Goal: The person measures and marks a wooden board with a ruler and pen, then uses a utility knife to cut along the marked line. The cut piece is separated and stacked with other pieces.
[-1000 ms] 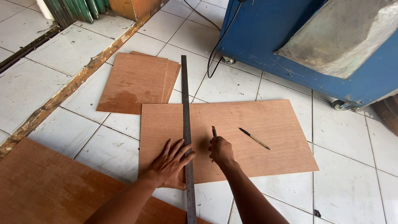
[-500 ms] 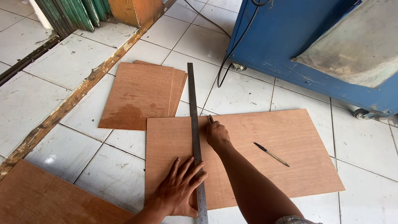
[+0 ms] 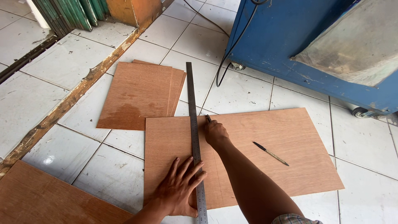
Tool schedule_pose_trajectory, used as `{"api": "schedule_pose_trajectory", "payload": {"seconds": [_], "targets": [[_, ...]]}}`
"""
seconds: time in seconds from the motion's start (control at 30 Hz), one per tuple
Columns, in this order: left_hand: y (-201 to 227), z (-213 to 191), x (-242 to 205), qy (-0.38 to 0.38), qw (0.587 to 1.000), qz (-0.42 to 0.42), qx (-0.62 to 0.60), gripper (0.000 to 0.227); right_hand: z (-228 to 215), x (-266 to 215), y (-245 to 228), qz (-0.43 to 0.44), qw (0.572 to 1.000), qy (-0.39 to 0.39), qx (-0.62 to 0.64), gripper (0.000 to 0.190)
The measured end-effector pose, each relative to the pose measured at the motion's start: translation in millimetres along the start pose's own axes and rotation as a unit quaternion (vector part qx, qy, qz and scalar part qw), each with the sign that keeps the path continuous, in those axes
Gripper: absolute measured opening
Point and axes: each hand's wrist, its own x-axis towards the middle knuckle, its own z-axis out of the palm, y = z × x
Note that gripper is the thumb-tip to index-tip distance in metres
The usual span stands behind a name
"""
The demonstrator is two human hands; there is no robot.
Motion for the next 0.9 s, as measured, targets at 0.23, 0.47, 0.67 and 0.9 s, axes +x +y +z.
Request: {"api": "schedule_pose_trajectory", "payload": {"seconds": [0.23, 0.47, 0.67, 0.9], "targets": [[1.7, -10.2, 6.5, -0.046, 0.998, -0.015, -0.034, 0.14, 1.5, 38.4, -10.8, -0.055, 0.959, -0.061, -0.271, 0.059], [-0.4, -6.2, 3.6, -0.062, 0.997, -0.031, -0.019, 0.136, 15.0, 12.3, 4.9, 0.055, 0.978, -0.055, -0.195, 0.041], [6.4, -30.9, 14.4, -0.137, 0.989, -0.057, 0.017, 0.135, 8.8, -71.8, 33.1, 0.005, 0.96, -0.119, -0.252, 0.038], [23.1, -74.0, 25.8, -0.313, 0.942, -0.125, 0.002, 0.112, 47.9, -105.7, 112.6, -0.141, 0.927, -0.076, -0.339, 0.031]]}}
